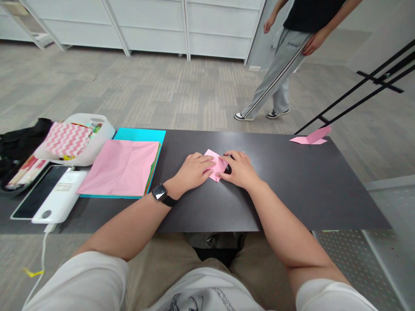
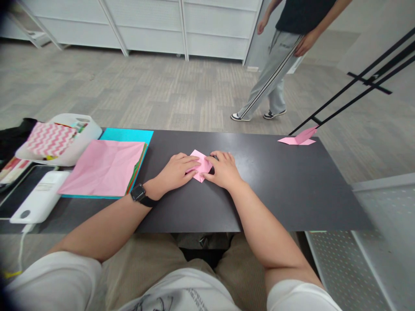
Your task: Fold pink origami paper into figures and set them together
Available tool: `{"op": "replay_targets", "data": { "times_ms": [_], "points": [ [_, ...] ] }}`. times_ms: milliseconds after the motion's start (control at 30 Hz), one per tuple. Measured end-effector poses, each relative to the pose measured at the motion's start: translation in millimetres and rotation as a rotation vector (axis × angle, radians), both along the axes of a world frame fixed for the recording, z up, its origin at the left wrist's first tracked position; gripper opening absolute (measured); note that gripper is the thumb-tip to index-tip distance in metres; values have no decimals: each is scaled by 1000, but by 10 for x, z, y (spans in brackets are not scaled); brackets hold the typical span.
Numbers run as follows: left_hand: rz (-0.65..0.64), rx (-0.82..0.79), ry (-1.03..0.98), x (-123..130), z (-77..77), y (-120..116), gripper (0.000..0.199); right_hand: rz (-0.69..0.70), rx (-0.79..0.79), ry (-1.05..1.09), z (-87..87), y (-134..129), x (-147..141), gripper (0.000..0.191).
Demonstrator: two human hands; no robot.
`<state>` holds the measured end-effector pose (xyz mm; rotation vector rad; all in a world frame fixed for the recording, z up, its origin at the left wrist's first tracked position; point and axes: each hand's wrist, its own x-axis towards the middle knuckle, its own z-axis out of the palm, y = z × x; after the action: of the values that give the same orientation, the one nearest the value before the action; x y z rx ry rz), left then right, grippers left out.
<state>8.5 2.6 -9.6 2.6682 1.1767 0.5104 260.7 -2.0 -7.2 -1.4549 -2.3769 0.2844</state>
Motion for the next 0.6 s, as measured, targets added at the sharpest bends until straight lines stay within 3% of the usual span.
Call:
{"op": "replay_targets", "data": {
  "times_ms": [333,600],
  "points": [
    [24,-45,23,20,49,-28,35,34,-60,-96,65,-72,15,77],
    [57,-47,11,72,86,-78,39,81,-68,-53,36,-59,77,87]
  ]
}}
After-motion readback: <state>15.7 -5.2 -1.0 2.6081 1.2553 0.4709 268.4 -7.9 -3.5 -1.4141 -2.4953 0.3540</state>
